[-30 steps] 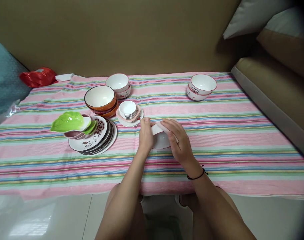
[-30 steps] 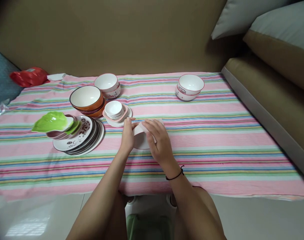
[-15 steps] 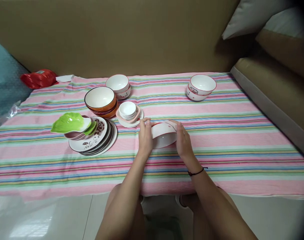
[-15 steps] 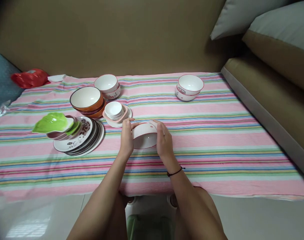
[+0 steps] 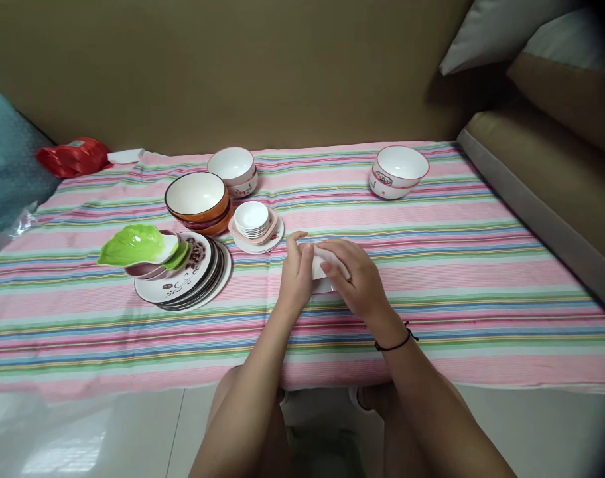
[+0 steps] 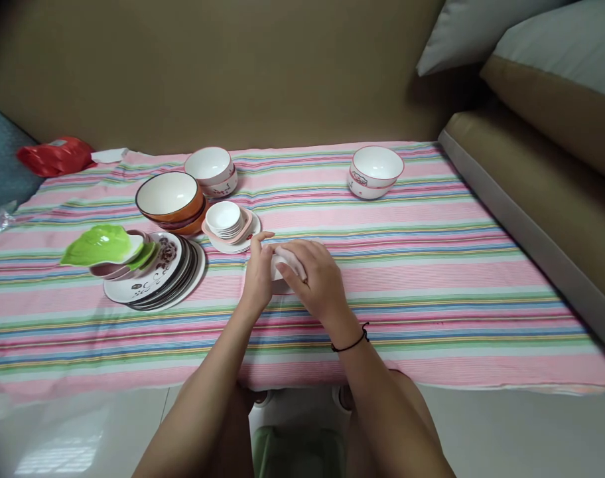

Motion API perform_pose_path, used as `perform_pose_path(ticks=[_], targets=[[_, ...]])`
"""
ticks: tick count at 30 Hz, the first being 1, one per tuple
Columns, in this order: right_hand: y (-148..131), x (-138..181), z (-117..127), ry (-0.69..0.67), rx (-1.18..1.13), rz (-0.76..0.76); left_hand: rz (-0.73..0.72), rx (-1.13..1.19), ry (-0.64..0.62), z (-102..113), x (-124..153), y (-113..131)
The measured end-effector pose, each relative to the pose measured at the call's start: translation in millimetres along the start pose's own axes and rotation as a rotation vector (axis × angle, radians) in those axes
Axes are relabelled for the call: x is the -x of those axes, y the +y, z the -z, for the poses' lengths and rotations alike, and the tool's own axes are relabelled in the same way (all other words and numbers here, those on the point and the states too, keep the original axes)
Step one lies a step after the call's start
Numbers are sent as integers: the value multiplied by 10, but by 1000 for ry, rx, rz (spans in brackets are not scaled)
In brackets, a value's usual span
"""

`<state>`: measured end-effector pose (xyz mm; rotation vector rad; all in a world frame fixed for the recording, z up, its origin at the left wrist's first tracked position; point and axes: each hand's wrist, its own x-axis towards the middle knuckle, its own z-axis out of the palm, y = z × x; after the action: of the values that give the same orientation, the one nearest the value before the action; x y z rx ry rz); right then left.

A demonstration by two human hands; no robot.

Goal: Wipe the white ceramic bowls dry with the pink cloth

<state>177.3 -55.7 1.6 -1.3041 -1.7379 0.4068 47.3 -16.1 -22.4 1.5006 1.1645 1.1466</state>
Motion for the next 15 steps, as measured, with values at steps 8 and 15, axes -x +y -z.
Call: perform_pose_path(ticks=[8,15], targets=[[194,89,49,11,-190,-397,25,-19,91,0,-21,5],[192,-21,29,-27,-273,-271,2,-85,20,48,22,38]])
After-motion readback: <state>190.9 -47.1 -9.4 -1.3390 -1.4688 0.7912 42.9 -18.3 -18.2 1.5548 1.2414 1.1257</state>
